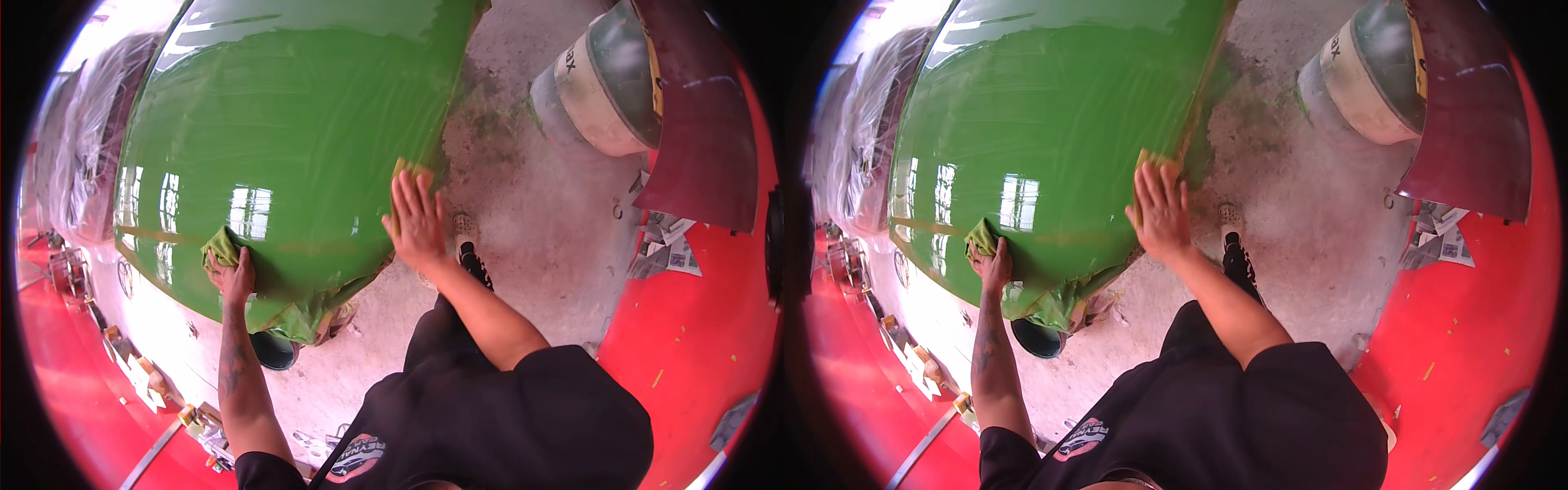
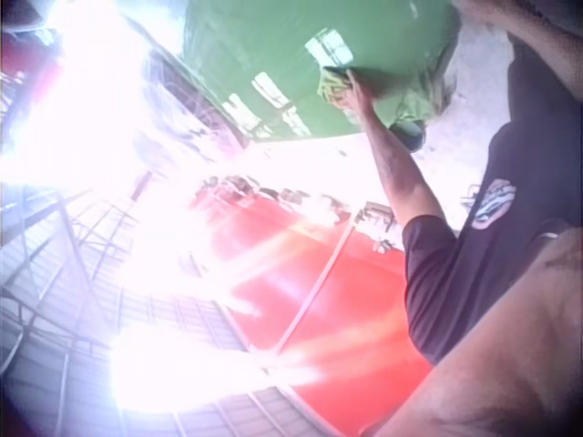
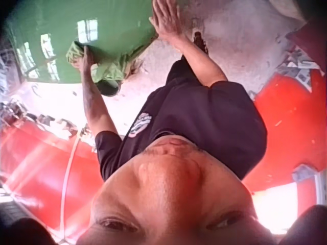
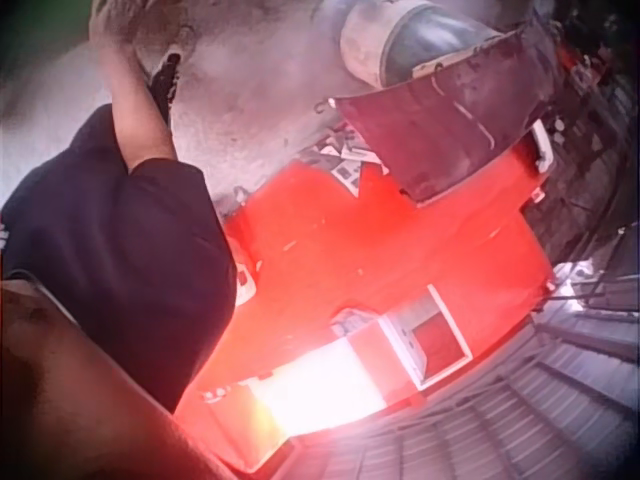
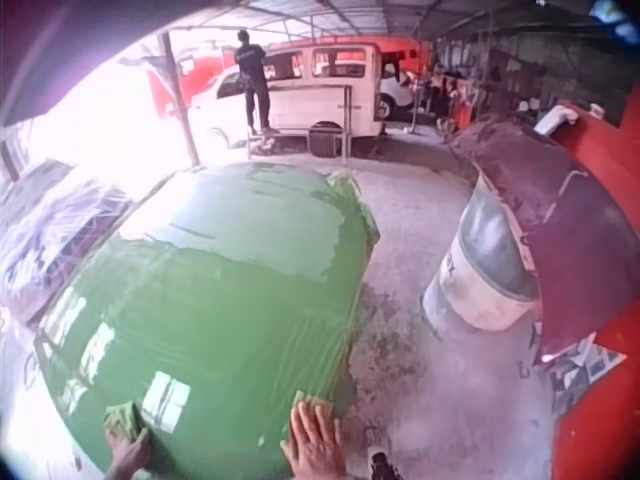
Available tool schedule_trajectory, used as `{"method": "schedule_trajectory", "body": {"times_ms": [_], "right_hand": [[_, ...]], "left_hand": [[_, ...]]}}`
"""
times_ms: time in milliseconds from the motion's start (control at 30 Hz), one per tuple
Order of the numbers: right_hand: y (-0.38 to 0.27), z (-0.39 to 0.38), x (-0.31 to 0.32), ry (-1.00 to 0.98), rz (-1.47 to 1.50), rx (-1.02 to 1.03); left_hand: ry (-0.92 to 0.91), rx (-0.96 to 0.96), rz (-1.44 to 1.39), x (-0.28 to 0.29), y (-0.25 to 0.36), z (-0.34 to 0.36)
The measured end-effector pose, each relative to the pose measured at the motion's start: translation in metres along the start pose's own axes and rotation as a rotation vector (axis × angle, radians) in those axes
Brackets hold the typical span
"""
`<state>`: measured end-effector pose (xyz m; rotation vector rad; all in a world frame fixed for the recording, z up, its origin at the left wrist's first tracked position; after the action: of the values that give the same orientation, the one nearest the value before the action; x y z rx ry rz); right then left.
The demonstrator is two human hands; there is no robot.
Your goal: The person wet sands the surface of a green car panel using sandpaper and wipes it with a cloth, periodically dipping the sandpaper into a bucket of water.
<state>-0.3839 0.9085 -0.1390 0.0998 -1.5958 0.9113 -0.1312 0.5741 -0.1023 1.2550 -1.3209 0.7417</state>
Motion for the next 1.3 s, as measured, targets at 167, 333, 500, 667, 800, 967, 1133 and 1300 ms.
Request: {"method": "schedule_trajectory", "body": {"times_ms": [167,333,500,667,800,967,1133,1300], "right_hand": [[0.015,0.035,0.011,-0.031,-0.068,0.082],[0.078,0.159,0.027,0.266,-0.068,-0.07],[0.042,0.099,0.003,0.105,-0.104,-0.043],[0.028,0.047,0.011,-0.039,-0.08,0.091],[0.077,0.162,0.026,0.206,-0.141,0.135],[0.071,0.196,0.032,0.138,-0.161,0.06],[0.028,0.078,0.016,-0.002,-0.038,0.197],[0.016,0.166,0.02,0.053,-0.118,0.223]], "left_hand": [[0.004,-0.052,-0.011,0.007,-0.002,-0.005],[-0.031,-0.069,0.009,0.0,0.009,-0.002],[-0.025,-0.031,0.03,0.005,0.003,-0.005],[0.003,-0.039,0.032,0.007,0.003,-0.007],[0.021,-0.058,0.03,-0.001,0.002,-0.005],[0.023,-0.044,0.023,-0.001,0.005,-0.011],[0.056,-0.027,0.018,0.003,-0.003,-0.013],[0.074,-0.02,0.013,-0.001,0.003,-0.016]]}}
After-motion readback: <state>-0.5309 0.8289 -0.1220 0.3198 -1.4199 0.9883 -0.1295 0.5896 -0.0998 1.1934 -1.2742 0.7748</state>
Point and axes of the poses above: each hand's wrist, its own z-axis towards the middle knuckle, its own x-axis out of the back of the hand, y = z × x, the point moved 2 cm from there along z, towards the middle knuckle, and after that the axes turned 1 degree about -y, right-handed, at the moved point
